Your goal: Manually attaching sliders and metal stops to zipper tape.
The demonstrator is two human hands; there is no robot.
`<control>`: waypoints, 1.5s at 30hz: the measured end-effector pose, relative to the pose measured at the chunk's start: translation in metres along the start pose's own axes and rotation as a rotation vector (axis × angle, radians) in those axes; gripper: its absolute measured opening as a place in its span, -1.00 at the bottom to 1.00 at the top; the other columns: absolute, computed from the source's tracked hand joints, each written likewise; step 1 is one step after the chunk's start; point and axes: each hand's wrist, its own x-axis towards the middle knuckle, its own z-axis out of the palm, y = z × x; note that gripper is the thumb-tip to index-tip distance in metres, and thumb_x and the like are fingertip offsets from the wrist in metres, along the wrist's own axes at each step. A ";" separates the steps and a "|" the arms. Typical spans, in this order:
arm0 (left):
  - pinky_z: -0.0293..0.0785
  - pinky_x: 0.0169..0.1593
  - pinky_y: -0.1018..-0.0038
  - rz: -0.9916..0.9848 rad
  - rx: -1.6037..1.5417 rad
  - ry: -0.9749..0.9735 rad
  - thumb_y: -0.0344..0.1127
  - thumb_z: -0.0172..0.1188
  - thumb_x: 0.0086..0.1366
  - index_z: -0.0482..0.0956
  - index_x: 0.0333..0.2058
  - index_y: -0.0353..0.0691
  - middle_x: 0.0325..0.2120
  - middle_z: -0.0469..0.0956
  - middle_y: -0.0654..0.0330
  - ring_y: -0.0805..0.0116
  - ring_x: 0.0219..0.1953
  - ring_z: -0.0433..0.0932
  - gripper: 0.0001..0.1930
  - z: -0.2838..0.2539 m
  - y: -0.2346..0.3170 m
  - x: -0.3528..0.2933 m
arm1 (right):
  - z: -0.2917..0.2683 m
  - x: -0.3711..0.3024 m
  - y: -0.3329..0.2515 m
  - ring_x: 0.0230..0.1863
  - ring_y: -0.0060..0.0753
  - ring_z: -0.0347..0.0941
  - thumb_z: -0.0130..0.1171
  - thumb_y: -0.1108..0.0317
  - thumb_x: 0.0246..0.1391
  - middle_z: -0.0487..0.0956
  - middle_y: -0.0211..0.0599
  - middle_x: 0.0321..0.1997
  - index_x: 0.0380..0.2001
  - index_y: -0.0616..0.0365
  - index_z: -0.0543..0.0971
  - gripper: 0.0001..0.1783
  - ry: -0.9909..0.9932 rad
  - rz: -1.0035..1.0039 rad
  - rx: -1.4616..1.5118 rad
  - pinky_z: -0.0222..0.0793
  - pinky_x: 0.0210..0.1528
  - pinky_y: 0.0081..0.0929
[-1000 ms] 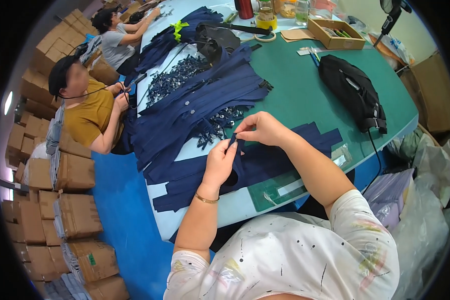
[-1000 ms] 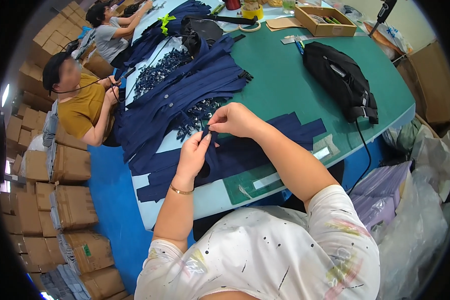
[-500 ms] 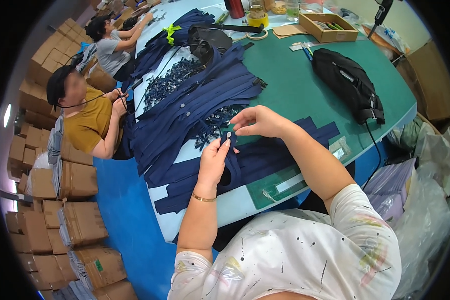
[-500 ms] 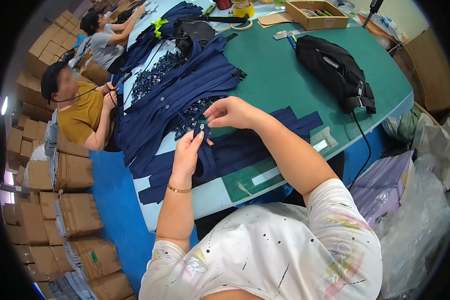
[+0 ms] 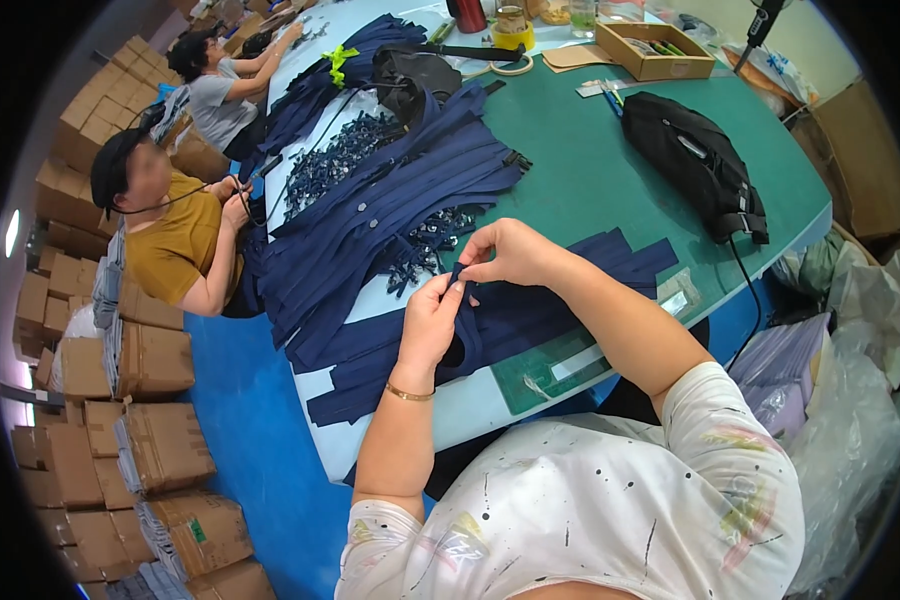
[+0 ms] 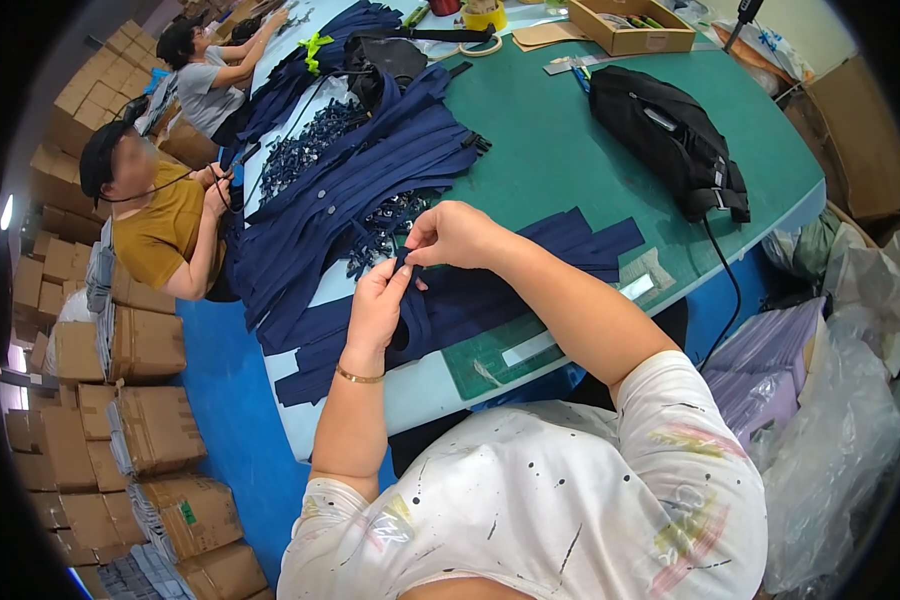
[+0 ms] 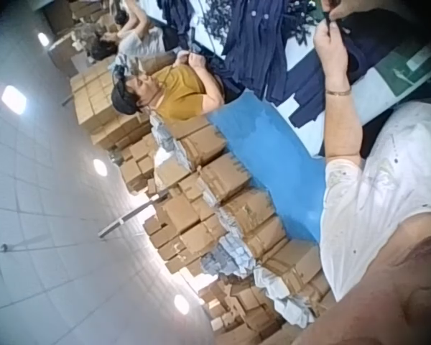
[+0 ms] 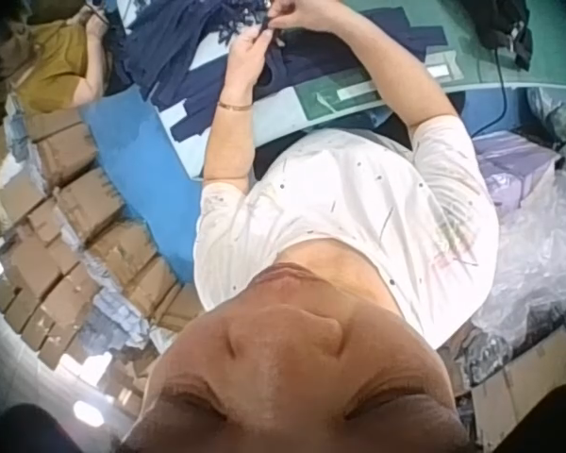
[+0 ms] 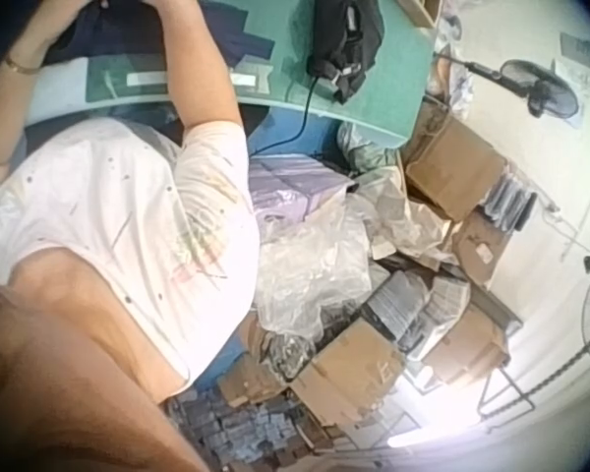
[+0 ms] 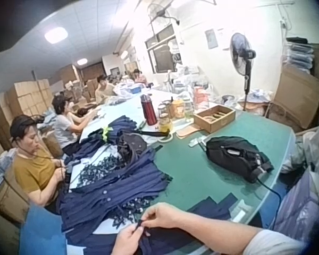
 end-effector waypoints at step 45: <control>0.49 -0.43 0.61 -0.111 0.166 -0.040 -0.35 0.19 0.24 0.51 -0.49 -0.31 -0.60 0.48 0.32 0.58 -0.56 0.50 -0.83 -0.070 0.082 -0.019 | -0.050 0.039 -0.012 -0.54 -0.76 0.19 0.31 0.46 -0.09 0.31 -0.64 -0.60 -0.53 -0.05 0.32 -0.69 0.757 -0.029 0.732 0.00 -0.51 -0.72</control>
